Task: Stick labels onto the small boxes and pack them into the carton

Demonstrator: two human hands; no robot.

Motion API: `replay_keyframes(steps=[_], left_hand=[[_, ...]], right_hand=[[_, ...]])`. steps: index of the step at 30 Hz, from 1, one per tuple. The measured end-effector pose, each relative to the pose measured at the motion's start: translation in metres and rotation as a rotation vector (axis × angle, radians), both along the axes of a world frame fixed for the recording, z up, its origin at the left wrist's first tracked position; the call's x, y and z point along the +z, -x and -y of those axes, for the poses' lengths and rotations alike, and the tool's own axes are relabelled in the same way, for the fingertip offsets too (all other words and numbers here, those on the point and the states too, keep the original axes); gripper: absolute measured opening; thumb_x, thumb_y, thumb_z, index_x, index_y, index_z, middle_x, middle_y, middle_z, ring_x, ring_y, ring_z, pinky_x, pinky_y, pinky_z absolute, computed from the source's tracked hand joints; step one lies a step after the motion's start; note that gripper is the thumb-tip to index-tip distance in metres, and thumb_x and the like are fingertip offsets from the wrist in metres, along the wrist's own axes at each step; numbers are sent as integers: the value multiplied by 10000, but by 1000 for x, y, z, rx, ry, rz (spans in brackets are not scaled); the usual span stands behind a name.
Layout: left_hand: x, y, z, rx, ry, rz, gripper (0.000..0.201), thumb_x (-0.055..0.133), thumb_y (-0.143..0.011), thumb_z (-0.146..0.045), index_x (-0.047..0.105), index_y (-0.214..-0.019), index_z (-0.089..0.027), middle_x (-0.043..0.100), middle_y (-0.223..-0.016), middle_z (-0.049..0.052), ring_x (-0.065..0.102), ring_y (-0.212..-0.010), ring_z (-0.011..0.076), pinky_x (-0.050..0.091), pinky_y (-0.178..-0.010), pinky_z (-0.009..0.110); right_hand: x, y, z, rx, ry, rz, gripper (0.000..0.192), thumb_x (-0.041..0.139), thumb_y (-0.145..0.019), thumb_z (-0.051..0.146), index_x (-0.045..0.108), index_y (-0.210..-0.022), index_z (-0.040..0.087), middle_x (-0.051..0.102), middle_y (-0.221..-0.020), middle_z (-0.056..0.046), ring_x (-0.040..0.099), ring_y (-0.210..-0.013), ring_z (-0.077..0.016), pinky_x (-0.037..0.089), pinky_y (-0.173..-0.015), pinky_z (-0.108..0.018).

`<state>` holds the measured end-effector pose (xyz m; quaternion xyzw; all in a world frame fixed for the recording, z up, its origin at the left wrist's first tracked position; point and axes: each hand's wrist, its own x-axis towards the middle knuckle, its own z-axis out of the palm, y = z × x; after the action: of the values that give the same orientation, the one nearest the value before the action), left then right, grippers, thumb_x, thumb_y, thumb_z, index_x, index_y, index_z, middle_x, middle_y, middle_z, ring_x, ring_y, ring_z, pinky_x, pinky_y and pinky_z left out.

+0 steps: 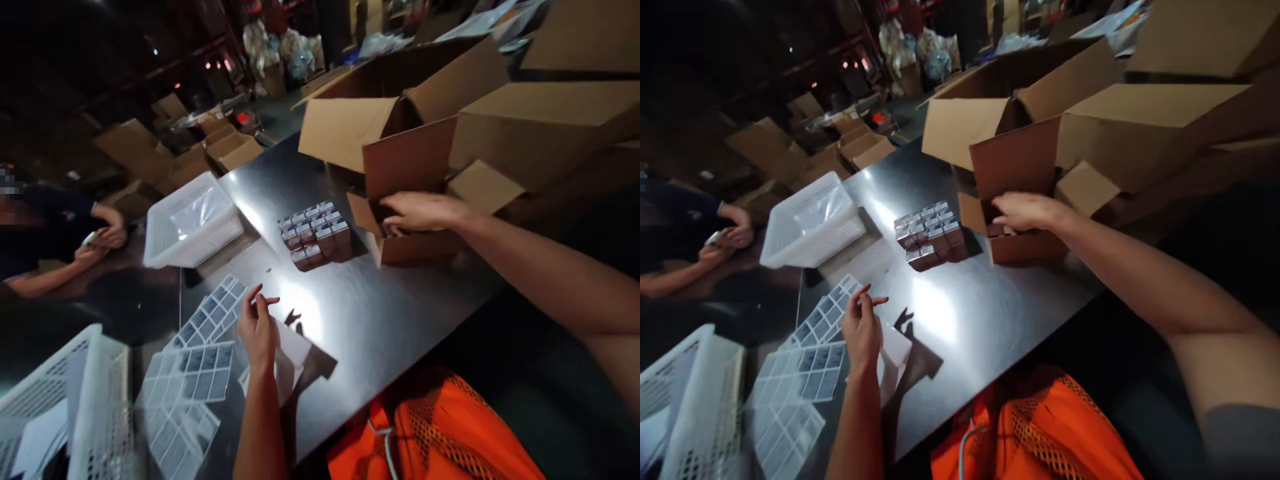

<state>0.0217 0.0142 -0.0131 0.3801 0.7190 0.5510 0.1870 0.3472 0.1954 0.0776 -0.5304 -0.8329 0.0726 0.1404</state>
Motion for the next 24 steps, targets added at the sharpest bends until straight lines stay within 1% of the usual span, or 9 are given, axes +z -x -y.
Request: replay_keyframes(steps=[2,4,7,9,11,14,16,20,24], left_hand=[[2,4,-1,160,-28,-166,414,486,-955,-519,655,-1132,-184,720,-733,5,526,-544,118,401,-625,252],[4,7,-1,241,-65,-251,381,460,-973,-489,661,-1088,-186,700,-713,5,618,-664,152,425,-709,270],[6,9,0,275,-86,-267,392,439,-981,-504,652,-1075,-188,687,-712,5,636,-695,162,433,-734,276],[6,13,1,249,-109,-214,430,423,-978,-544,649,-1075,-192,689,-733,7,634,-697,157,441,-740,276],[7,23,3,201,-137,-101,497,383,-973,-596,651,-1091,-194,696,-777,18,645,-725,155,454,-741,275],[9,48,5,135,-98,40,544,410,-942,-636,666,-1116,-188,718,-928,60,669,-834,165,480,-766,275],[10,64,7,31,21,75,482,580,-867,-604,691,-1082,-187,727,-1006,80,672,-906,184,496,-781,279],[20,68,16,-218,205,138,307,835,-645,-403,728,-791,-155,723,-745,66,655,-660,186,499,-594,274],[39,60,54,-188,153,139,222,772,-705,-359,719,-767,-152,717,-755,52,613,-571,143,485,-488,246]], right_hand=[[6,27,30,-33,-189,-178,393,667,-877,273,660,-1235,110,684,-1167,-194,653,-1061,-313,472,-919,-411],[2,66,68,138,-167,-456,400,680,-870,330,640,-1228,157,678,-1120,-139,655,-1006,-279,493,-908,-402],[-23,131,117,513,254,-588,555,805,-747,453,634,-1209,198,690,-1072,-106,658,-953,-262,529,-844,-394],[-45,167,129,561,537,-639,637,871,-653,393,633,-1206,185,707,-988,-80,660,-851,-232,539,-738,-354],[-62,188,125,527,698,-671,462,798,-720,289,655,-1141,163,692,-795,-23,635,-689,-171,517,-627,-292],[-74,194,105,371,814,-854,264,697,-779,242,664,-1026,153,630,-658,26,597,-582,-117,511,-556,-238],[-75,188,94,240,870,-1044,268,730,-739,278,661,-970,161,642,-697,18,618,-619,-121,537,-543,-233],[-71,176,93,134,799,-1172,308,775,-703,351,670,-934,175,676,-774,-8,647,-662,-141,555,-525,-244],[-70,174,98,143,712,-1246,502,820,-681,495,652,-1056,207,692,-811,-12,676,-710,-165,599,-602,-291]])
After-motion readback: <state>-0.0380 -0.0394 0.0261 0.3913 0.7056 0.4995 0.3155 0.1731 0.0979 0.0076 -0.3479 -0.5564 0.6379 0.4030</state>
